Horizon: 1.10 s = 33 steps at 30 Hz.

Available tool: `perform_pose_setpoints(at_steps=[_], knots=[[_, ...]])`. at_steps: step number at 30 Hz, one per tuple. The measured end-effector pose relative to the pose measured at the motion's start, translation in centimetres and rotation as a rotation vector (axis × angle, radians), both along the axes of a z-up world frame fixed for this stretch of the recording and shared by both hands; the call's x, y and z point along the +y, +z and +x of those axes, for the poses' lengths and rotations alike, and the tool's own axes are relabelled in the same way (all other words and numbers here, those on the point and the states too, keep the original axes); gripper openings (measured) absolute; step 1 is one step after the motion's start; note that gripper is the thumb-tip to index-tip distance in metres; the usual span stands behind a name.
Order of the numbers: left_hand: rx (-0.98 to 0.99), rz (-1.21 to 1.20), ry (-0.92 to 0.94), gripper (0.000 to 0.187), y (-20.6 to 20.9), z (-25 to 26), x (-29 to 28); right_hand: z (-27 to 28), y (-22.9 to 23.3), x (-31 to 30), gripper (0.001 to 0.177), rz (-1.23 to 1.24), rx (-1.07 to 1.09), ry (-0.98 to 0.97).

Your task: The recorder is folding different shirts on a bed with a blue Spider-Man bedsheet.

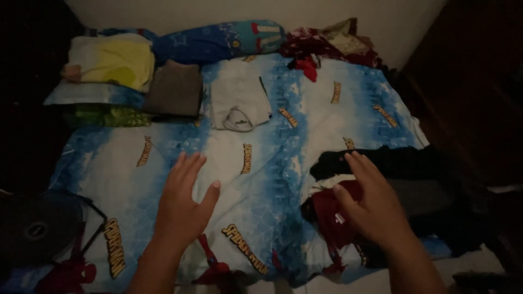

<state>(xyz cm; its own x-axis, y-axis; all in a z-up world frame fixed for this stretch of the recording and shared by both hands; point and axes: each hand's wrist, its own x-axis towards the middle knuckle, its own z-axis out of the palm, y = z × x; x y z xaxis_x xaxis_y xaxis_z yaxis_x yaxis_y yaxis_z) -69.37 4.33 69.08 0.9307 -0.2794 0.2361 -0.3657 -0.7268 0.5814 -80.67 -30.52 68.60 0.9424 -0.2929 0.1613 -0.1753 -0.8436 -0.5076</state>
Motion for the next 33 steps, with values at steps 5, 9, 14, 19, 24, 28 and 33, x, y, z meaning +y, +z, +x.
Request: perform_pose_setpoints(at_steps=[5, 9, 14, 19, 24, 28, 33], knots=[[0.013, -0.006, 0.036, 0.061, -0.6, -0.1, 2.5, 0.7, -0.4, 1.0, 0.069, 0.010, -0.010, 0.016], [0.054, 0.030, 0.055, 0.063, -0.6, 0.6, 3.8, 1.8, -0.5, 2.3, 0.068, 0.016, 0.012, 0.019], [0.108, 0.022, 0.034, 0.064, -1.3, 2.8, 4.4, 3.6, -1.3, 4.3, 0.067, 0.051, 0.019, 0.003], [0.145, 0.001, -0.032, 0.062, -1.6, 5.6, 5.0, 5.0, -1.8, 6.0, 0.069, 0.087, 0.044, -0.018], [0.218, 0.064, -0.108, 0.065, -3.3, 9.9, 4.9, 6.1, -0.8, 7.5, 0.073, 0.077, 0.223, -0.126], [0.259, 0.071, -0.222, 0.067, -5.8, 12.4, 3.7, 5.9, -1.7, 7.6, 0.071, 0.104, 0.261, -0.189], [0.289, 0.173, -0.316, 0.066, -7.4, 14.3, 0.1, 5.5, -2.5, 6.9, 0.072, 0.150, 0.306, -0.279]])
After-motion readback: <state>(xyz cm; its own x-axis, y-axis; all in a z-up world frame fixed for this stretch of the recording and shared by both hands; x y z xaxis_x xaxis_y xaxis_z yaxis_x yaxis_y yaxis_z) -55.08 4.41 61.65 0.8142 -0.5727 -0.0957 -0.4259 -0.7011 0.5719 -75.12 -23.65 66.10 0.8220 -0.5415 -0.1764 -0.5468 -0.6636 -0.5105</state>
